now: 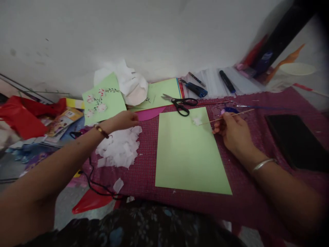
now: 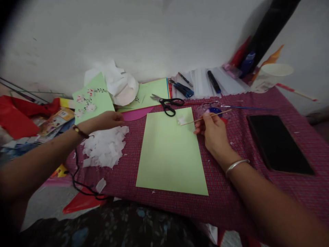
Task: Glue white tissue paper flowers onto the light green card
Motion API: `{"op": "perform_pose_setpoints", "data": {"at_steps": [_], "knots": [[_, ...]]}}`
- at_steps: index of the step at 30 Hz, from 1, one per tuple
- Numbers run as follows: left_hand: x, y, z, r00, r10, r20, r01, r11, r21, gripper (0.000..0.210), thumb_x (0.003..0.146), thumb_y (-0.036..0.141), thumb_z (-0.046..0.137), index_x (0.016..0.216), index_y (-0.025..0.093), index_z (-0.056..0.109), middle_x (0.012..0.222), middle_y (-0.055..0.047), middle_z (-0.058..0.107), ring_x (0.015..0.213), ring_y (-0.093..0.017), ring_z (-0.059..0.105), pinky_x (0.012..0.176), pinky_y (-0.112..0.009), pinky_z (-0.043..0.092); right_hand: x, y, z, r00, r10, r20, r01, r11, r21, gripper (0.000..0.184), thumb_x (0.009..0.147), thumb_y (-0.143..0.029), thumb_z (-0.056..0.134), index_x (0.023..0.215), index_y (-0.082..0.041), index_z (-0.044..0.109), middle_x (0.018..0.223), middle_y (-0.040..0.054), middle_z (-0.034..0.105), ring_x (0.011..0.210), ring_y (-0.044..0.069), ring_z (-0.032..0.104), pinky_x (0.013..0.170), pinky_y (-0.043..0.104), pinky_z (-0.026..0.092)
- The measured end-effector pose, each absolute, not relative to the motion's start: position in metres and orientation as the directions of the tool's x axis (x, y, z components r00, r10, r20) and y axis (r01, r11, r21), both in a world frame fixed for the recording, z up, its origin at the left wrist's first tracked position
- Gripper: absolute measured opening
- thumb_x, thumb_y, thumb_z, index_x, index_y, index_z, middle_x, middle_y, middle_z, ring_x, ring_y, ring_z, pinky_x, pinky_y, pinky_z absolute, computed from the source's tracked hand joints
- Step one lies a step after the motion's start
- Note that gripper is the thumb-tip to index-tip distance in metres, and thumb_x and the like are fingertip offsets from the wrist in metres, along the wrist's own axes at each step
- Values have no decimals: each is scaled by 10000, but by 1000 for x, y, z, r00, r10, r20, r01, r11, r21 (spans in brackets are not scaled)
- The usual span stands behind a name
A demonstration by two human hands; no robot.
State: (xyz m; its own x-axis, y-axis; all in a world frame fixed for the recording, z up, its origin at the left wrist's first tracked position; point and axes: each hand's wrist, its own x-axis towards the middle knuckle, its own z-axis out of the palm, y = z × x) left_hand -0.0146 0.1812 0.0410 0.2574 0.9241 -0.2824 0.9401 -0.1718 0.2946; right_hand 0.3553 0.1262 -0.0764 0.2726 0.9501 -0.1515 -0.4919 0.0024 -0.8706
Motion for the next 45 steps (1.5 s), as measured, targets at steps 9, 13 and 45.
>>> {"op": "perform_pose_setpoints", "data": {"at_steps": [9,13,45], "knots": [[-53,164,-3,51,963,-266,996,-30,81,451,808,494,548,480,187,508,480,-24,489,499,-149,433,542,-285,274,347,121,-80,306,950,-55,-325,50,-944,221,868,-365,632,748,-190,572,587,-29,612,424,84,549,415,216,448],[-52,164,-4,-6,978,-207,958,65,280,315,763,433,576,590,171,605,532,0,527,496,-119,406,510,-268,273,347,121,-80,303,951,-65,-321,38,-946,220,869,-373,632,754,-195,572,599,-26,604,430,87,544,419,215,450],[147,209,-67,149,963,224,533,-269,802,325,746,164,618,1067,175,662,810,-24,720,679,-144,623,672,-276,481,337,115,-79,218,965,147,-12,154,-988,138,856,-347,593,871,-210,594,727,-14,636,600,110,605,567,254,491]]}}
